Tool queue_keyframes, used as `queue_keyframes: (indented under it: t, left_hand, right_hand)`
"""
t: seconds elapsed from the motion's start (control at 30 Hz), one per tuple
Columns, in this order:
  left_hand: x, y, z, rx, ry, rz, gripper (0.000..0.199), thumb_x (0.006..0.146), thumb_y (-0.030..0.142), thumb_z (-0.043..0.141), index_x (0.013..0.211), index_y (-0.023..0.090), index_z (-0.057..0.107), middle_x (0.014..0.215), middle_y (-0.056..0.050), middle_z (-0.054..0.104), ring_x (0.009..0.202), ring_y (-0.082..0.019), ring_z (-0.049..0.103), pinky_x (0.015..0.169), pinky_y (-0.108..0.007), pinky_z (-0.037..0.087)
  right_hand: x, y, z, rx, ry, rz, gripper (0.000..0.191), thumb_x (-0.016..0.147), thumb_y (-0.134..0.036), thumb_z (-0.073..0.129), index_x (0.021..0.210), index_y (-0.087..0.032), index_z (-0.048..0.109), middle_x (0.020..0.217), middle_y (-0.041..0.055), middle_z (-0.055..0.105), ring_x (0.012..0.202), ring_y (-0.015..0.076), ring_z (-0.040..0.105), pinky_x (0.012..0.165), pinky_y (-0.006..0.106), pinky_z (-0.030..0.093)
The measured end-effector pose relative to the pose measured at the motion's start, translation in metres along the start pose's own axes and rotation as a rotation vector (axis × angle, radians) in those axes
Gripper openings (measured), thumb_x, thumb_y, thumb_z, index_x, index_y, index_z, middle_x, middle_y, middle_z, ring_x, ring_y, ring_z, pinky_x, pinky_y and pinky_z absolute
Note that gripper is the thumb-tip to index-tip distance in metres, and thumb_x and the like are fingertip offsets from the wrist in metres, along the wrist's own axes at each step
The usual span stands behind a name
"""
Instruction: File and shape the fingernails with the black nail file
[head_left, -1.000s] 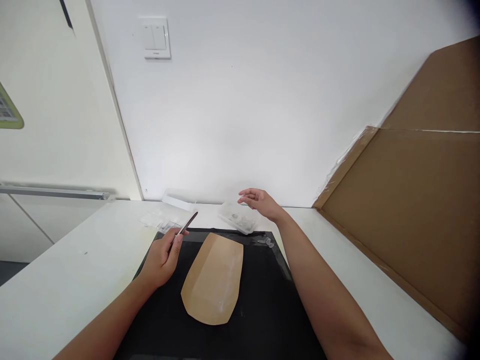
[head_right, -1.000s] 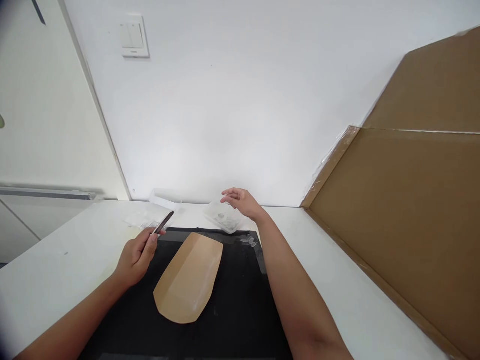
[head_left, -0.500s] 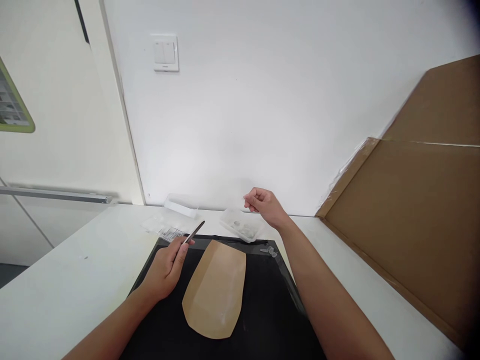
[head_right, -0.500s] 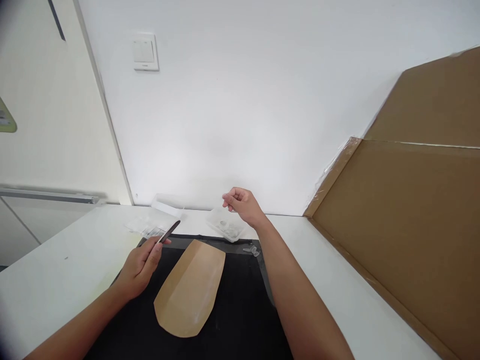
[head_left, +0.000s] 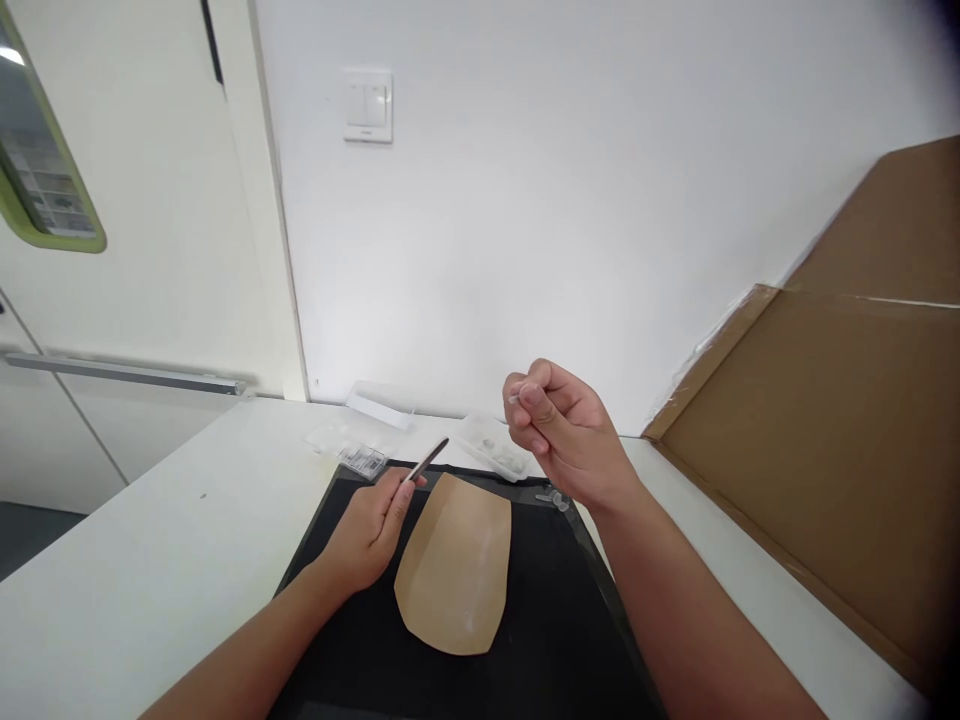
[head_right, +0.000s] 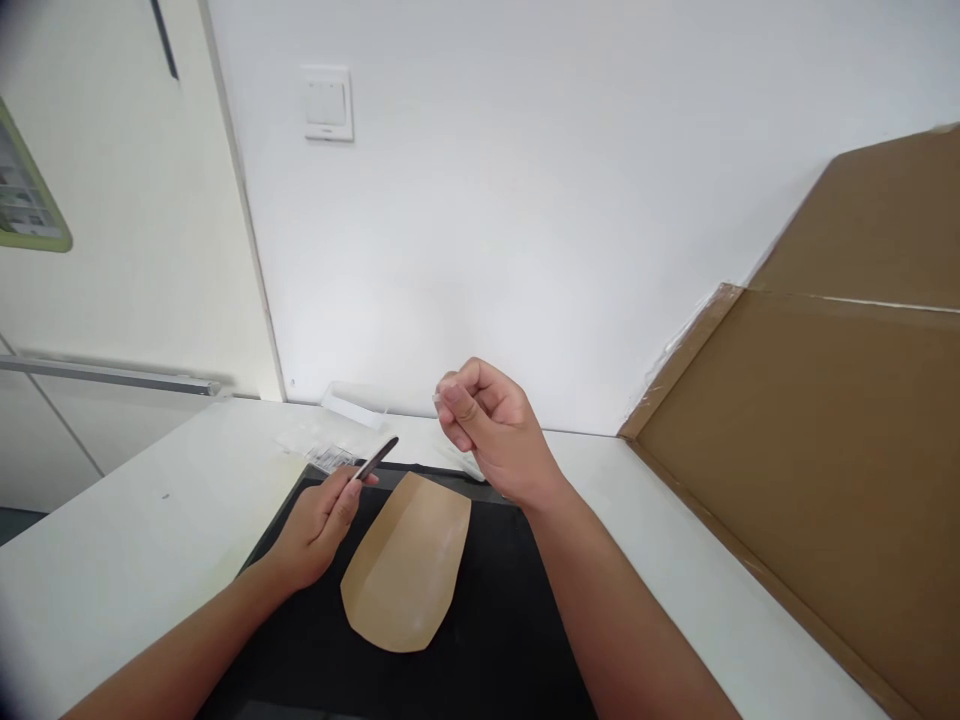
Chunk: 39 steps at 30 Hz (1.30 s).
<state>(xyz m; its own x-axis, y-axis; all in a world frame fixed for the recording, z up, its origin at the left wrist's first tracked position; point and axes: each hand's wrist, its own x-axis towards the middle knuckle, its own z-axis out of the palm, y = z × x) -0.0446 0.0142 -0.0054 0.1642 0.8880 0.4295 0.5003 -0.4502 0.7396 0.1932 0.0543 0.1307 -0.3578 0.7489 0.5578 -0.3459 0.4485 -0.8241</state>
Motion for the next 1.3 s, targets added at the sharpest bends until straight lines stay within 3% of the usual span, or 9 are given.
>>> queue_keyframes:
  t: [0.1, 0.27, 0.37, 0.47, 0.57, 0.73, 0.97, 1.3]
  left_hand:
    - [0.0, 0.002, 0.001, -0.007, 0.004, 0.011, 0.039, 0.11, 0.043, 0.033, 0.117, 0.02, 0.064, 0.065, 0.004, 0.052, 0.059, -0.015, 0.051, 0.061, -0.028, 0.035]
    - [-0.001, 0.007, 0.004, -0.039, -0.049, 0.032, 0.037, 0.11, 0.042, 0.032, 0.113, 0.021, 0.063, 0.082, -0.001, 0.065, 0.069, -0.017, 0.059, 0.065, -0.028, 0.038]
    - [-0.003, 0.01, 0.006, -0.02, -0.139, 0.022, 0.037, 0.11, 0.043, 0.031, 0.112, 0.021, 0.061, 0.086, -0.002, 0.068, 0.072, -0.018, 0.062, 0.067, -0.029, 0.039]
    - [-0.004, 0.013, 0.007, 0.021, -0.209, 0.018, 0.036, 0.11, 0.043, 0.031, 0.113, 0.022, 0.06, 0.088, -0.003, 0.069, 0.074, -0.019, 0.063, 0.069, -0.03, 0.039]
    - [-0.006, 0.014, 0.007, 0.038, -0.237, 0.022, 0.034, 0.11, 0.042, 0.031, 0.114, 0.023, 0.059, 0.093, -0.003, 0.07, 0.078, -0.02, 0.065, 0.071, -0.03, 0.041]
    - [-0.006, 0.017, 0.006, 0.035, -0.256, 0.02, 0.031, 0.11, 0.04, 0.032, 0.113, 0.024, 0.058, 0.094, -0.003, 0.071, 0.079, -0.02, 0.066, 0.071, -0.03, 0.043]
    - [-0.011, 0.027, 0.01, -0.007, -0.327, 0.011, 0.032, 0.11, 0.038, 0.034, 0.127, 0.026, 0.059, 0.105, -0.003, 0.071, 0.086, -0.019, 0.068, 0.075, -0.029, 0.046]
    - [-0.011, 0.038, 0.008, -0.063, -0.409, -0.024, 0.038, 0.11, 0.038, 0.035, 0.138, 0.029, 0.06, 0.118, -0.003, 0.072, 0.094, -0.019, 0.069, 0.085, -0.028, 0.05]
  right_hand:
    - [-0.008, 0.028, -0.002, -0.005, 0.126, 0.051, 0.032, 0.096, -0.04, 0.071, 0.077, -0.019, 0.056, 0.079, -0.0035, 0.059, 0.047, 0.0013, 0.033, 0.048, 0.022, 0.024]
    - [-0.044, 0.076, -0.025, -0.116, 0.191, 0.253, 0.024, 0.087, -0.041, 0.081, 0.086, -0.02, 0.067, 0.08, -0.002, 0.063, 0.052, 0.0034, 0.043, 0.053, 0.023, 0.034]
    - [-0.07, 0.087, -0.034, -0.173, 0.233, 0.321, 0.026, 0.08, -0.039, 0.087, 0.093, -0.021, 0.071, 0.068, -0.004, 0.06, 0.055, 0.0087, 0.053, 0.056, 0.025, 0.043]
    - [-0.086, 0.086, -0.033, -0.192, 0.174, 0.354, 0.026, 0.079, -0.038, 0.087, 0.092, -0.022, 0.072, 0.08, 0.0012, 0.071, 0.068, 0.0163, 0.068, 0.067, 0.031, 0.055]
    - [-0.093, 0.085, -0.028, -0.344, 0.078, 0.255, 0.015, 0.087, -0.036, 0.079, 0.093, -0.023, 0.073, 0.09, 0.0042, 0.074, 0.077, 0.0199, 0.073, 0.071, 0.034, 0.059]
    - [-0.097, 0.089, -0.018, -0.706, 0.034, 0.006, 0.012, 0.096, -0.03, 0.067, 0.086, -0.026, 0.07, 0.077, 0.0014, 0.073, 0.069, 0.0181, 0.068, 0.063, 0.032, 0.054]
    - [-0.1, 0.092, -0.006, -0.792, 0.109, -0.131, 0.013, 0.099, -0.019, 0.058, 0.088, -0.026, 0.055, 0.076, -0.001, 0.068, 0.07, 0.016, 0.067, 0.063, 0.03, 0.051]
    - [-0.098, 0.096, -0.001, -1.0, 0.144, -0.294, 0.014, 0.099, -0.012, 0.058, 0.096, -0.025, 0.055, 0.08, -0.0009, 0.069, 0.079, 0.0171, 0.068, 0.072, 0.032, 0.049]
